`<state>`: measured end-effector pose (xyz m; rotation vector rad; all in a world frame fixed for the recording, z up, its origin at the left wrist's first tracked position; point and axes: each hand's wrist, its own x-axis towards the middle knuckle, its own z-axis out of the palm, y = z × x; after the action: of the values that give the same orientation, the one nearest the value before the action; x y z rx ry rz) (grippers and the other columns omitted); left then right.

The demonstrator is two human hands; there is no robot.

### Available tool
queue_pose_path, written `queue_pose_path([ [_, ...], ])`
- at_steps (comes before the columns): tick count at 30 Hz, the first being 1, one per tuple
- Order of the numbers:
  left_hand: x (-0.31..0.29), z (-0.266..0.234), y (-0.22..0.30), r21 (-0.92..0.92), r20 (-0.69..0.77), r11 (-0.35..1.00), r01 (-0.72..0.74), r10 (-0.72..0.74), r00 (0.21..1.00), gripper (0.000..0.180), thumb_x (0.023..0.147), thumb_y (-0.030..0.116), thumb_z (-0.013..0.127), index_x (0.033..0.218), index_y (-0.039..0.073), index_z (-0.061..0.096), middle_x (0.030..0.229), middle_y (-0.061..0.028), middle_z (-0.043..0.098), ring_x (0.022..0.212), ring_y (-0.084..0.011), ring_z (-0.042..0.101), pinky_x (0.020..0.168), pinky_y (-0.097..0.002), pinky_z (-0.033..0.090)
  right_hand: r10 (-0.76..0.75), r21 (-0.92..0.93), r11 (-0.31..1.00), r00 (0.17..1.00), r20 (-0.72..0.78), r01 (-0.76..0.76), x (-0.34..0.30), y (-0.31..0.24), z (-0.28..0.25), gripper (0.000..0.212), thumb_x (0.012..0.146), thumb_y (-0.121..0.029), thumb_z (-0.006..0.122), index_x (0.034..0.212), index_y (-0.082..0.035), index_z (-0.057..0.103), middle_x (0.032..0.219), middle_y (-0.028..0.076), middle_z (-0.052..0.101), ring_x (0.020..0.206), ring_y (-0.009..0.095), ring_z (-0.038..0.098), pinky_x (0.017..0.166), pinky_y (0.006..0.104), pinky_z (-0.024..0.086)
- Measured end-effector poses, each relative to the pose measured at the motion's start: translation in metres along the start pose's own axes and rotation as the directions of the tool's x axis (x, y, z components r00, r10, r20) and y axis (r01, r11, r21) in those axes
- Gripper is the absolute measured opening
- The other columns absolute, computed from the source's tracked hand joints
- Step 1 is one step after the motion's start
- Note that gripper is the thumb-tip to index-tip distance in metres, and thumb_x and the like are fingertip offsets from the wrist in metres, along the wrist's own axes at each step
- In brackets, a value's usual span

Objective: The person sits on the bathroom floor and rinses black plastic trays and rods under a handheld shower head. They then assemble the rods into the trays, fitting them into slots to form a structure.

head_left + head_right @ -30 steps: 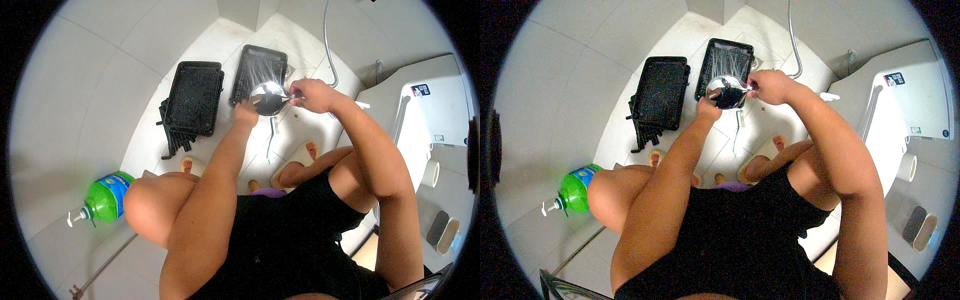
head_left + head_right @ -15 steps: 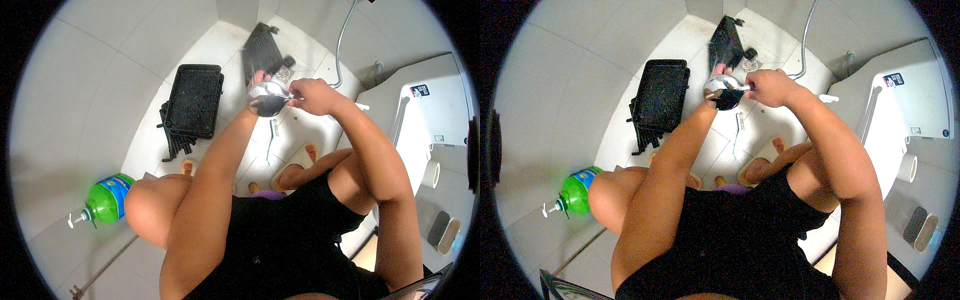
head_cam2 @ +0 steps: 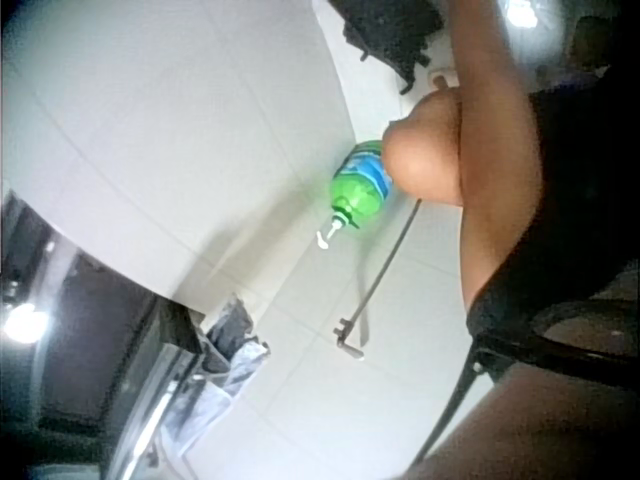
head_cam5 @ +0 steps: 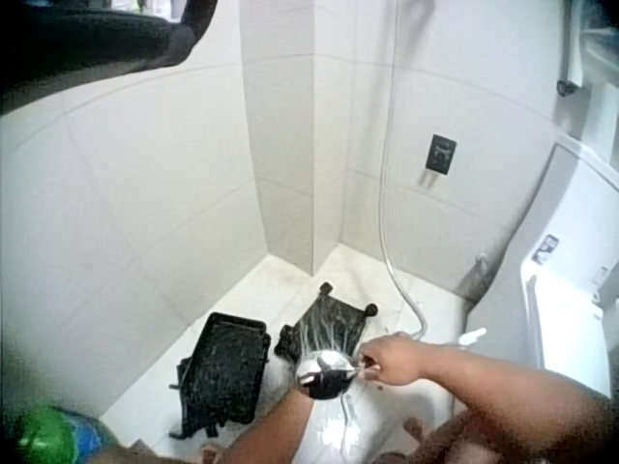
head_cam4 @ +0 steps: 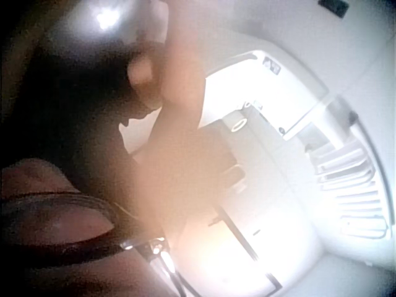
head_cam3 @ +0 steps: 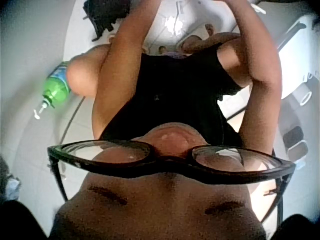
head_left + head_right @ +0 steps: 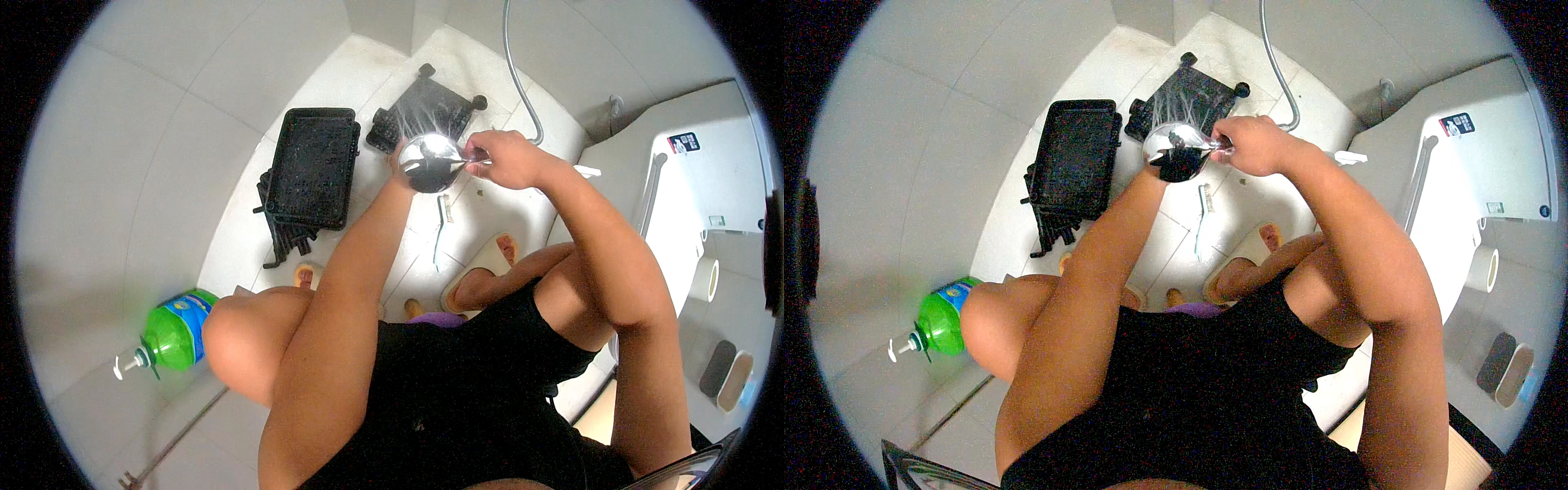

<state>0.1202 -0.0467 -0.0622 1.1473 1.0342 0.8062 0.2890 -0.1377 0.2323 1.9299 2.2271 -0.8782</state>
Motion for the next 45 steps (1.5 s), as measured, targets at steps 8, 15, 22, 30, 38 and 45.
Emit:
queue_pose_path([
  [8, -0.001, -0.01, -0.01, -0.469, 0.001, 0.816, 0.339, -0.383, 0.924, 0.051, 0.096, 0.025, 0.063, 0.145, 0.013, 0.051, 0.141, -0.014, 0.053, 0.126, -0.0341, 0.055, 0.099, -0.0513, 0.051, 0.008, -0.063, 0.998, 1.0, -0.012, -0.009, 0.004, 0.012, 0.003, 0.035, 0.094, -0.037, 0.067, 0.117, -0.011, 0.065, 0.111, 0.014, 0.071, 0.108, 0.035, 0.066, 0.094, 0.0496, 0.048],
  [15, -0.001, -0.007, -0.003, -0.658, 0.056, 0.644, 0.39, -0.474, 0.879, 0.051, 0.098, 0.027, 0.06, 0.147, 0.018, 0.051, 0.147, -0.0108, 0.052, 0.131, -0.0325, 0.054, 0.098, -0.0506, 0.054, 0.043, -0.016, 0.999, 0.999, -0.028, -0.043, 0.007, 0.02, 0.009, 0.035, 0.095, -0.037, 0.067, 0.119, -0.011, 0.064, 0.113, 0.014, 0.071, 0.108, 0.035, 0.067, 0.092, 0.0502, 0.05],
  [22, 0.012, -0.015, -0.008, -0.57, 0.018, 0.689, 0.448, -0.534, 0.845, 0.051, 0.099, 0.028, 0.063, 0.145, 0.014, 0.049, 0.14, -0.0136, 0.057, 0.117, -0.0362, 0.064, 0.086, -0.0542, 0.06, 0.069, -0.024, 0.997, 0.996, -0.06, -0.071, 0.012, 0.021, 0.008, 0.033, 0.096, -0.035, 0.065, 0.118, -0.011, 0.063, 0.115, 0.015, 0.07, 0.11, 0.036, 0.067, 0.093, 0.0497, 0.051],
  [30, 0.005, -0.01, 0.012, -0.535, -0.169, 0.764, 0.36, -0.515, 0.84, 0.073, 0.093, 0.027, 0.072, 0.152, 0.012, 0.03, 0.142, -0.016, 0.055, 0.117, -0.0371, 0.063, 0.09, -0.0627, 0.053, 0.227, -0.15, 0.965, 0.972, 0.063, -0.216, 0.009, 0.026, 0.005, 0.032, 0.097, -0.032, 0.062, 0.12, -0.01, 0.063, 0.122, 0.015, 0.068, 0.116, 0.036, 0.065, 0.096, 0.0526, 0.051],
  [38, -0.018, 0.008, 0.054, -0.402, -0.335, 0.816, 0.415, -0.553, 0.763, 0.082, 0.089, 0.028, 0.078, 0.15, 0.011, 0.027, 0.142, -0.0172, 0.051, 0.119, -0.033, 0.056, 0.083, -0.0533, 0.053, 0.249, -0.25, 0.938, 0.969, 0.006, -0.24, 0.002, 0.033, 0.014, 0.031, 0.098, -0.028, 0.06, 0.122, -0.009, 0.063, 0.123, 0.016, 0.068, 0.12, 0.038, 0.063, 0.1, 0.0546, 0.049],
  [45, -0.011, 0.004, 0.04, -0.34, -0.523, 0.87, 0.358, -0.491, 0.697, 0.085, 0.086, 0.026, 0.075, 0.147, -0.004, 0.025, 0.143, -0.0259, 0.048, 0.122, -0.0376, 0.057, 0.098, -0.045, 0.051, 0.323, -0.184, 0.934, 0.944, 0.075, -0.305, 0.007, 0.028, 0.017, 0.038, 0.098, -0.036, 0.061, 0.122, -0.007, 0.063, 0.124, 0.018, 0.068, 0.118, 0.037, 0.065, 0.097, 0.054, 0.05],
])
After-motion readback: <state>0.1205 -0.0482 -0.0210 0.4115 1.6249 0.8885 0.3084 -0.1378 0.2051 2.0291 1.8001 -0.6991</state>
